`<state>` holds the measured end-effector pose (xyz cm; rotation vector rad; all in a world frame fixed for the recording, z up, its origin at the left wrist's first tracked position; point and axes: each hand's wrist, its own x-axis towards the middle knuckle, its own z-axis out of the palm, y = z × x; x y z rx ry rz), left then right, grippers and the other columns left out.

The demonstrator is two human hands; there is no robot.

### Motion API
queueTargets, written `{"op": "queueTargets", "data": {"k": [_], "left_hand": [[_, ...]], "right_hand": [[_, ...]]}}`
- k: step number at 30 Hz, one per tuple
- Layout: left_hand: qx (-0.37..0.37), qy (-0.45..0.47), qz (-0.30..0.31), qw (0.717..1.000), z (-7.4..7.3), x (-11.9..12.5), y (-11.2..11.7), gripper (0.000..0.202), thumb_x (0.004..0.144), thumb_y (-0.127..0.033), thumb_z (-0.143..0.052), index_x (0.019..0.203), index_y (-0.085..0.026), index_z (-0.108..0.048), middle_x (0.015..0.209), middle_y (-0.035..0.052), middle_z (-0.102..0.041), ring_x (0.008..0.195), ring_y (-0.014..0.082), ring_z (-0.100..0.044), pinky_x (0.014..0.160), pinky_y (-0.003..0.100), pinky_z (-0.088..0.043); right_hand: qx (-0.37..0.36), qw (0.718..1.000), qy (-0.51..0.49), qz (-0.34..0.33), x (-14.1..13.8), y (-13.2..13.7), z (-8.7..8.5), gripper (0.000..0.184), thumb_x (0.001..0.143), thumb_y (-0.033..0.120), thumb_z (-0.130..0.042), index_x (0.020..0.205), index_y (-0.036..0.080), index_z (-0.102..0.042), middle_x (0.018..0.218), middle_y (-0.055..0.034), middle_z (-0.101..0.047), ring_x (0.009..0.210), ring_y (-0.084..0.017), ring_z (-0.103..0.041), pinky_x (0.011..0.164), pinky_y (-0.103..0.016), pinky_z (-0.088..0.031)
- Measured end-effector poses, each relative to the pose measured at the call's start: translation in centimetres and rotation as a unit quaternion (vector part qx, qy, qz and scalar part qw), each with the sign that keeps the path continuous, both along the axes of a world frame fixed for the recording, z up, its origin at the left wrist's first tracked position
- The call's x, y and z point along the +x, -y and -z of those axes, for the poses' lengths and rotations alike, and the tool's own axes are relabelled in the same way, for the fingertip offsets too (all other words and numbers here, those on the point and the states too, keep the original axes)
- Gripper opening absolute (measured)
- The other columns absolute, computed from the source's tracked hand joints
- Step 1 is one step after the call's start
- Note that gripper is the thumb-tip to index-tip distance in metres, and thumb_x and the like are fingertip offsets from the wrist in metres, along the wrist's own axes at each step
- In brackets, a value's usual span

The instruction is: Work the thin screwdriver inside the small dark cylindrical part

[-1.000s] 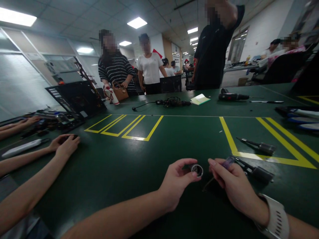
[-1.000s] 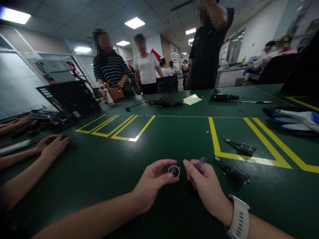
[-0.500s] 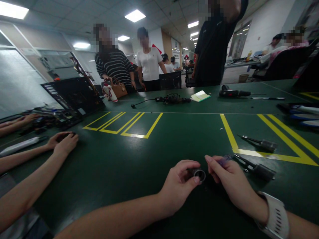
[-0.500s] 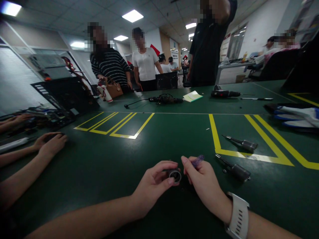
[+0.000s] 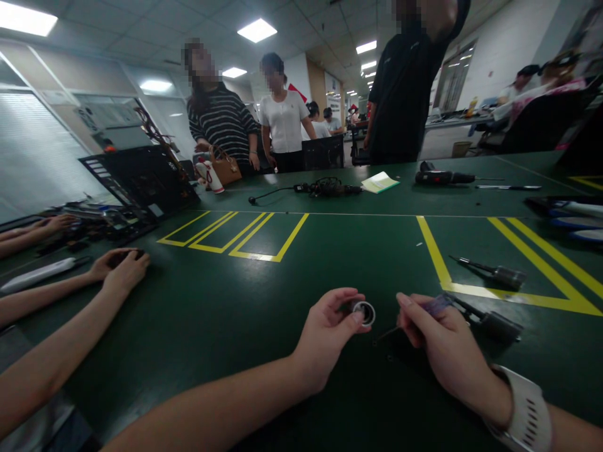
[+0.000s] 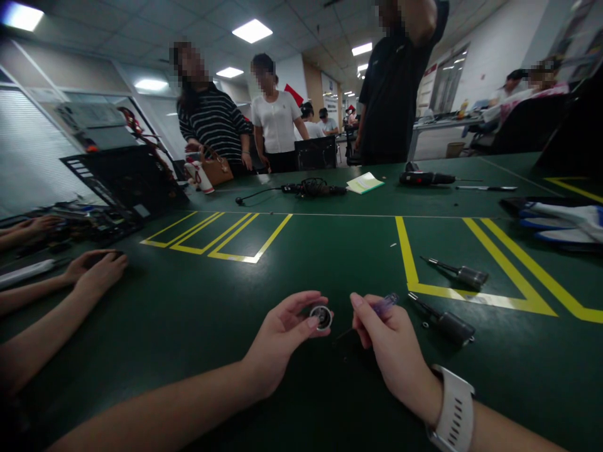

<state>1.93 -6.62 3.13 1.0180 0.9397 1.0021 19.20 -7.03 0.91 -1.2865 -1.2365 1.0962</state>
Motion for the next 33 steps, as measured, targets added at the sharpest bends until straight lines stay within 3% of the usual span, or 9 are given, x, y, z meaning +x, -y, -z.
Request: {"op": "queueTargets", "data": {"k": [11,18,23,26,29,33], "left_hand": [[0.0,-0.001,-0.035,0.999,-0.2,-0.3,-0.9,0.022,0.075,-0.02,-0.069,0.095,-0.013,-0.064,0.098,0.0071,-0.066,0.089,0.0177,-0.061,0.073,0.031,-0.054],[-0.007,0.025,-0.065,0.998,-0.4,-0.4,-1.1,0.027,0.072,-0.021,-0.07,0.098,-0.013,-0.069,0.096,0.0082,-0.069,0.089,0.0205,-0.062,0.078,0.034,-0.051],[-0.013,0.037,-0.075,0.996,-0.4,-0.4,-1.2,0.026,0.072,-0.018,-0.068,0.098,-0.014,-0.07,0.097,0.0083,-0.07,0.09,0.0212,-0.063,0.082,0.037,-0.05],[-0.008,0.021,-0.066,0.998,-0.3,-0.6,-1.2,0.028,0.071,-0.014,-0.066,0.099,-0.015,-0.07,0.098,0.0076,-0.07,0.092,0.0209,-0.062,0.086,0.037,-0.049],[0.001,-0.008,-0.056,0.998,-0.2,-0.7,-1.1,0.031,0.07,-0.01,-0.066,0.1,-0.016,-0.07,0.096,0.0068,-0.071,0.092,0.0202,-0.063,0.089,0.038,-0.047],[0.016,-0.044,-0.053,0.997,-0.2,-0.7,-0.8,0.034,0.068,-0.01,-0.066,0.101,-0.018,-0.07,0.097,0.0068,-0.071,0.092,0.0203,-0.063,0.09,0.038,-0.046]], "right_hand": [[0.018,0.993,0.105,-0.056,-0.4,0.6,-1.4,0.041,0.084,0.049,-0.049,0.054,0.021,-0.052,0.044,0.0051,-0.044,0.043,-0.013,-0.043,0.045,-0.026,-0.034],[0.203,0.949,0.212,-0.115,-0.8,1.4,-1.7,0.035,0.09,0.033,-0.044,0.058,0.021,-0.05,0.055,0.0007,-0.05,0.051,-0.015,-0.049,0.05,-0.028,-0.039],[0.298,0.924,0.2,-0.13,-0.4,2.1,-1.9,0.025,0.09,0.019,-0.043,0.067,0.022,-0.051,0.059,-0.0005,-0.053,0.056,-0.016,-0.051,0.052,-0.029,-0.042],[0.355,0.904,0.193,-0.139,-0.1,2.5,-1.7,0.016,0.087,0.013,-0.045,0.078,0.023,-0.053,0.067,-0.0024,-0.057,0.064,-0.019,-0.055,0.061,-0.034,-0.045],[0.39,0.883,0.216,-0.151,0.0,2.8,-1.5,0.016,0.084,0.009,-0.047,0.085,0.024,-0.054,0.072,-0.0041,-0.059,0.071,-0.021,-0.058,0.069,-0.038,-0.047],[0.408,0.871,0.232,-0.146,-0.2,2.8,-1.4,0.016,0.083,0.007,-0.048,0.083,0.023,-0.054,0.07,-0.0038,-0.059,0.069,-0.02,-0.057,0.068,-0.037,-0.048]]}}
